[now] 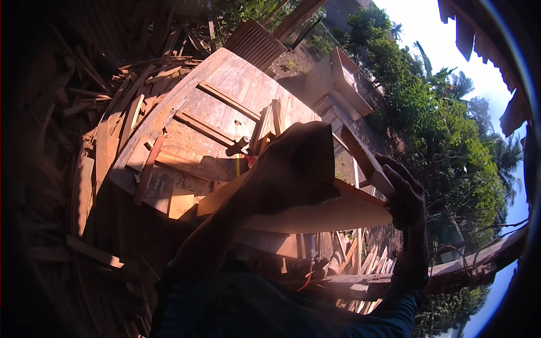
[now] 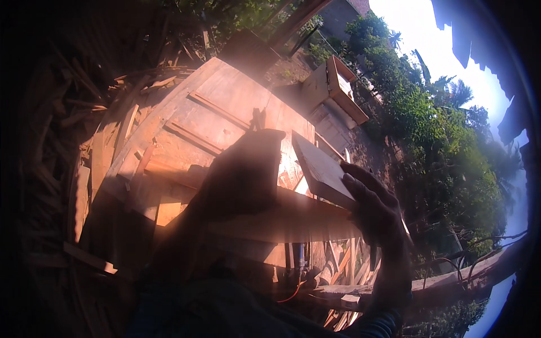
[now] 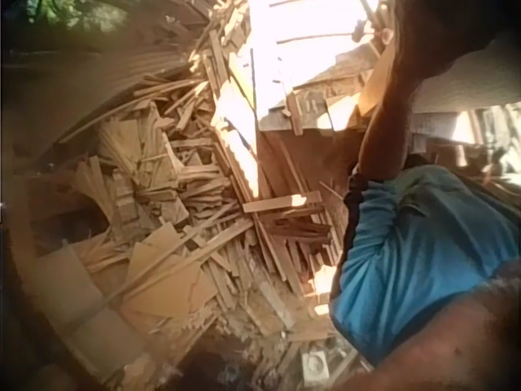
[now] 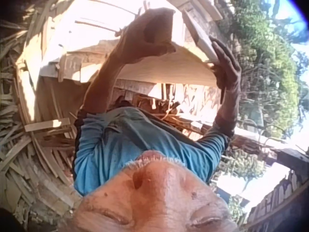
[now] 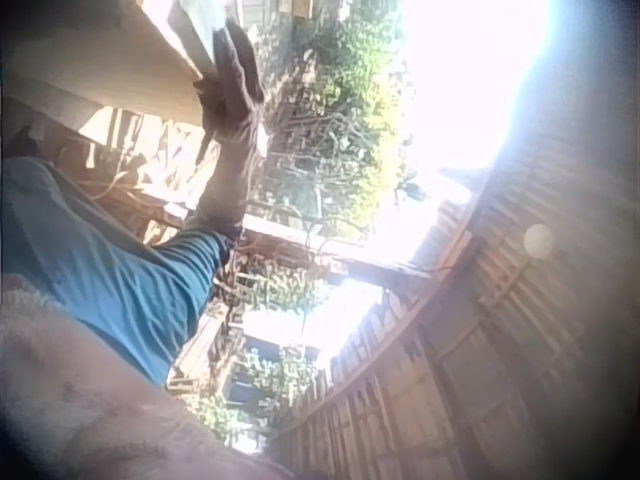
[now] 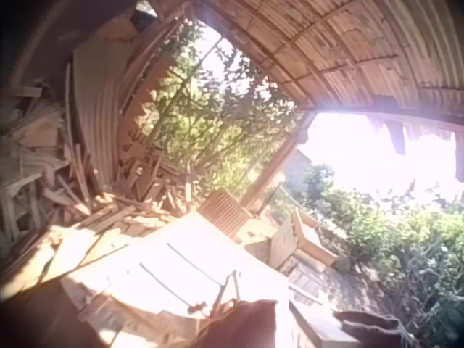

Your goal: The person aligns and fits wooden boards together, marking a joint with a pen and applying glue from a bottle to the edges of the wood. They position the pieces on a wooden work surface surrounded by wood scraps.

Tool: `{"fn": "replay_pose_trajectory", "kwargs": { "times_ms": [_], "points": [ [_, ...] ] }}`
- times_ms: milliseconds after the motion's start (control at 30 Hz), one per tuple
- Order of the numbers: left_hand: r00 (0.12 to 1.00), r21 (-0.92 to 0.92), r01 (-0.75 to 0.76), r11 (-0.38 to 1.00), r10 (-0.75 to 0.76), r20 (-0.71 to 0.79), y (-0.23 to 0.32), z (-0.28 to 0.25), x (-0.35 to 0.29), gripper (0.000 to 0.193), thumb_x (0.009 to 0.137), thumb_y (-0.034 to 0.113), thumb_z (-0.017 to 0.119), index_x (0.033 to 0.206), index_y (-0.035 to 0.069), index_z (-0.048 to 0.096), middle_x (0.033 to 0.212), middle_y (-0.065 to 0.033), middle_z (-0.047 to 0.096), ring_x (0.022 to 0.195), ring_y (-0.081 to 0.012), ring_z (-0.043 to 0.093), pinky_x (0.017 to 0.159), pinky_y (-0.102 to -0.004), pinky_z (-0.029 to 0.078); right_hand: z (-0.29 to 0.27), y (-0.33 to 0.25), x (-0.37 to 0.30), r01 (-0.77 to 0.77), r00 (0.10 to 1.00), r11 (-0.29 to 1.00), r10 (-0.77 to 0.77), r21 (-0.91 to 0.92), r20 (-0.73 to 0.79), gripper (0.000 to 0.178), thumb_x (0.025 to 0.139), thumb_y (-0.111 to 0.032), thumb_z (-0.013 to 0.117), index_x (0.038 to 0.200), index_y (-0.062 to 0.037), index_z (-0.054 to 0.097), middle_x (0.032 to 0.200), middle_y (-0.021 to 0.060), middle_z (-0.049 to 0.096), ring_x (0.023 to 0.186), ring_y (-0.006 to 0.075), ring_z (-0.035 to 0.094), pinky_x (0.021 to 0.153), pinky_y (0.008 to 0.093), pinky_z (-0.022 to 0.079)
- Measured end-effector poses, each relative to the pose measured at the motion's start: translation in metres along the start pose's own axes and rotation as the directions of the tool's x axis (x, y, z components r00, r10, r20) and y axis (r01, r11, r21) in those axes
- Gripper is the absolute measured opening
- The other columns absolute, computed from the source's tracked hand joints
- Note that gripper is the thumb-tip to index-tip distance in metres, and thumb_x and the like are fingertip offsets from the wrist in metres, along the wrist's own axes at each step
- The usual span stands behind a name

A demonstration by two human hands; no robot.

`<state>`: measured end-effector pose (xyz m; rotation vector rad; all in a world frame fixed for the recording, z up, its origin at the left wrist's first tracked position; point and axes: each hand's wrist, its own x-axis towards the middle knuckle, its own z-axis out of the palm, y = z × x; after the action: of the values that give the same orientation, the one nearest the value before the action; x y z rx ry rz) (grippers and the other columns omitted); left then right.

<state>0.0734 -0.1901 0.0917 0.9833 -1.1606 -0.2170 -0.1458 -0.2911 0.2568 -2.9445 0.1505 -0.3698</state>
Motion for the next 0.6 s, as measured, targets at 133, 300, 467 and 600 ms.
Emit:
{"fn": "replay_pose_trajectory", "kwargs": {
  "times_ms": [133,300,467,600],
  "points": [
    [1.000,-0.122,-0.018,0.992,0.018,-0.005,0.011,-0.006,0.007,0.058,0.063,0.020,0.088,0.106,0.004,0.052,0.104,-0.0150,0.055,0.101,-0.0346,0.057,0.091,-0.0419,0.047,-0.002,0.014,-0.006,-0.029,0.999,0.999,0.030,0.044,-0.024,0.069,0.068,0.014,0.070,0.132,-0.0101,0.060,0.138,0.0196,0.057,0.119,0.0332,0.062,0.093,0.0372,0.053],
    [1.000,0.102,0.011,0.995,-0.013,0.013,0.010,0.002,0.011,0.059,0.064,0.021,0.089,0.108,0.005,0.054,0.105,-0.0151,0.056,0.103,-0.0343,0.058,0.092,-0.0409,0.047,0.006,0.013,-0.003,0.036,0.998,0.996,-0.040,-0.087,-0.048,0.071,0.065,0.007,0.078,0.131,-0.0138,0.062,0.141,0.0222,0.053,0.124,0.0392,0.059,0.098,0.0424,0.051],
    [0.999,-0.039,0.038,0.999,-0.039,-0.011,-0.003,0.004,0.010,0.084,0.062,0.025,0.093,0.131,0.003,0.051,0.122,-0.0161,0.058,0.119,-0.0288,0.057,0.103,-0.0378,0.045,0.015,0.008,0.005,0.063,0.998,0.985,-0.062,-0.159,0.009,0.078,0.059,0.005,0.084,0.131,-0.0175,0.063,0.141,0.0236,0.052,0.127,0.0423,0.056,0.096,0.0435,0.052],
    [0.999,0.066,0.027,0.997,-0.030,0.040,-0.010,0.005,0.013,0.091,0.061,0.025,0.094,0.137,0.002,0.048,0.127,-0.0165,0.058,0.123,-0.0268,0.056,0.106,-0.0369,0.043,0.018,0.011,0.009,0.100,0.993,0.976,-0.111,-0.194,-0.047,0.078,0.060,0.004,0.084,0.131,-0.0193,0.063,0.141,0.0232,0.052,0.125,0.0419,0.057,0.094,0.0426,0.054]
  ]
}}
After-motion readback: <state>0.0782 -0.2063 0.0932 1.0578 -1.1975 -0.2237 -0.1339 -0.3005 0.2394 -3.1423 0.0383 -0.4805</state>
